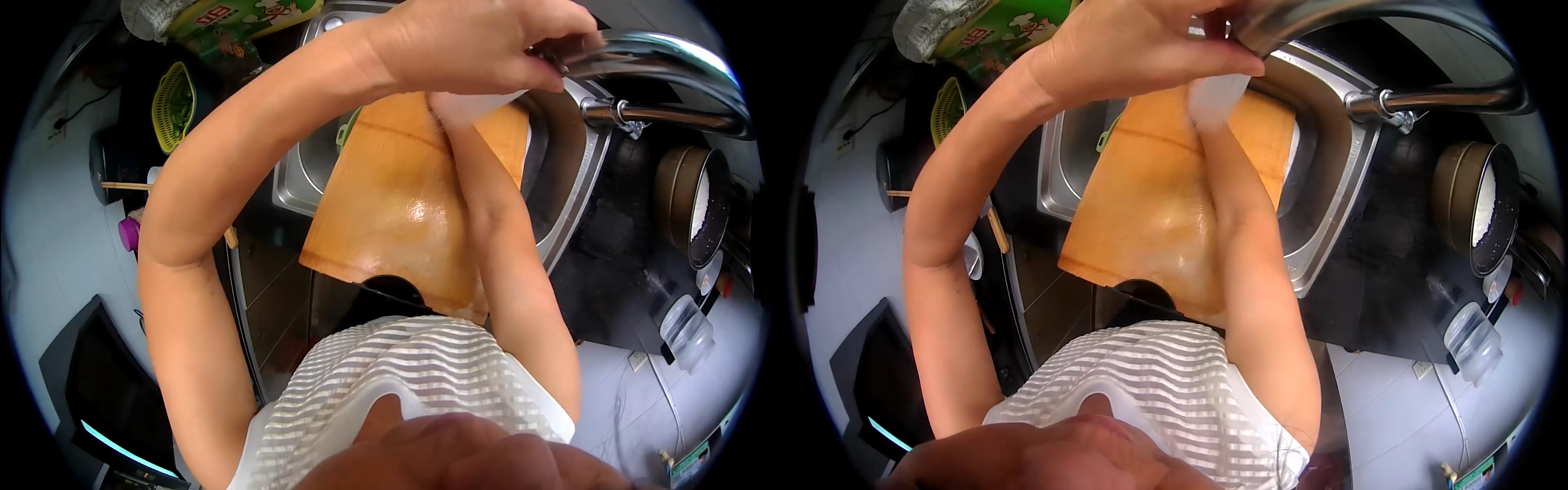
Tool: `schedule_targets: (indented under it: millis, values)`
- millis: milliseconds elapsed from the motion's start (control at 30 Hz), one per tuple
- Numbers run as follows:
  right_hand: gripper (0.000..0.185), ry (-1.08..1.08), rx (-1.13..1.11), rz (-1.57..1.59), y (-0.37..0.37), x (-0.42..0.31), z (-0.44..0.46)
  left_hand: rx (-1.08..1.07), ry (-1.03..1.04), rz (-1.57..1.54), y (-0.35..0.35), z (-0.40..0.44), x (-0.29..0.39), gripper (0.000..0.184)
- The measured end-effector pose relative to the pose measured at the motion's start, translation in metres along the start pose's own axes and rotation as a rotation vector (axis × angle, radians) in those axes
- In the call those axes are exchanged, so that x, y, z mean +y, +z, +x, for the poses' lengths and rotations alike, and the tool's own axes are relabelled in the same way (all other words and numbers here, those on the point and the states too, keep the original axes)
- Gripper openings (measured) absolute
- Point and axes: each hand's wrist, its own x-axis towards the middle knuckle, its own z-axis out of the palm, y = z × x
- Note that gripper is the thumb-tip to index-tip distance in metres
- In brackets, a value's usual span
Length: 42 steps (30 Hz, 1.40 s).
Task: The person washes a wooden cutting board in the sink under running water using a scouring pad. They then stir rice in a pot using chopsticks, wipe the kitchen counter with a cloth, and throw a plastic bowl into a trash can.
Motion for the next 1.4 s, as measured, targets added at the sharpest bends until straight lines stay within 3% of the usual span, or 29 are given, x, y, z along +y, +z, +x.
schedule_targets:
  millis: [167,200,267,300,333,500,567,633,700,767,800,867,933,1000,1033,1067,1133,1200,1267,1300,1333,1400]
  values:
    - [0.019,-0.377,-0.029,0.255,-0.007,-0.065,-0.066,-0.030,0.047,0.090,-0.009,0.005,0.007,0.019]
    - [0.019,-0.351,-0.003,0.306,-0.001,-0.070,-0.058,-0.031,0.041,0.138,-0.008,0.004,0.003,0.017]
    - [0.019,-0.061,0.040,0.563,0.011,-0.061,-0.040,-0.037,0.042,0.197,-0.007,0.007,0.000,0.013]
    - [0.019,-0.045,0.015,0.559,0.014,-0.059,-0.042,-0.051,0.035,0.209,-0.008,0.010,0.000,0.011]
    - [0.021,-0.313,-0.099,0.111,0.012,-0.058,-0.050,-0.057,0.015,0.228,-0.006,0.009,-0.002,0.011]
    - [0.018,-0.546,-0.269,0.381,-0.081,-0.077,-0.167,-0.005,0.045,0.228,-0.005,0.006,-0.003,0.013]
    - [0.018,-0.614,-0.280,0.482,-0.081,-0.105,-0.180,0.034,0.115,0.278,-0.003,0.003,-0.003,0.015]
    - [0.016,-0.764,-0.463,0.529,-0.075,-0.136,-0.175,0.037,0.089,0.264,-0.002,0.004,-0.003,0.015]
    - [0.016,-0.662,-0.389,0.383,-0.030,-0.119,-0.124,0.032,0.050,0.258,-0.003,0.004,-0.001,0.015]
    - [0.029,-0.397,-0.304,0.378,-0.001,-0.068,-0.070,-0.019,-0.035,0.291,-0.004,0.006,0.006,0.016]
    - [0.029,-0.391,-0.297,0.382,-0.004,-0.039,-0.057,-0.028,-0.031,0.289,-0.004,0.005,0.008,0.016]
    - [0.027,-0.097,-0.294,-0.049,-0.022,0.017,-0.040,-0.035,-0.085,0.335,-0.005,0.005,0.012,0.016]
    - [0.020,-0.036,-0.005,-0.065,-0.048,0.055,-0.071,0.008,-0.005,0.336,0.002,0.002,-0.001,0.016]
    - [0.017,-0.205,0.001,0.009,-0.052,0.052,-0.109,0.069,0.032,0.318,0.004,0.002,-0.002,0.016]
    - [0.011,-0.175,-0.110,0.181,-0.062,0.020,-0.131,0.047,0.024,0.283,0.001,0.002,0.000,0.016]
    - [0.007,-0.447,-0.037,0.058,-0.062,-0.003,-0.153,0.039,-0.013,0.234,-0.001,0.001,0.003,0.017]
    - [0.008,-0.501,-0.135,0.328,-0.081,-0.065,-0.170,0.009,-0.044,0.195,0.000,0.001,0.005,0.020]
    - [0.009,-0.521,-0.102,0.393,-0.070,-0.053,-0.155,-0.027,-0.195,0.119,0.001,0.001,0.019,0.019]
    - [0.016,-0.323,-0.074,0.241,-0.027,0.002,-0.113,-0.039,-0.175,0.193,0.004,-0.001,0.025,0.017]
    - [0.023,0.089,-0.410,0.013,-0.062,0.001,-0.081,-0.040,-0.274,0.156,0.007,0.000,0.023,0.017]
    - [0.024,0.367,0.061,0.545,0.008,0.085,-0.076,-0.052,-0.266,0.152,0.008,-0.001,0.022,0.017]
    - [0.023,0.223,-0.016,-0.269,-0.075,0.093,-0.087,0.029,-0.129,0.204,0.010,-0.004,0.025,0.017]
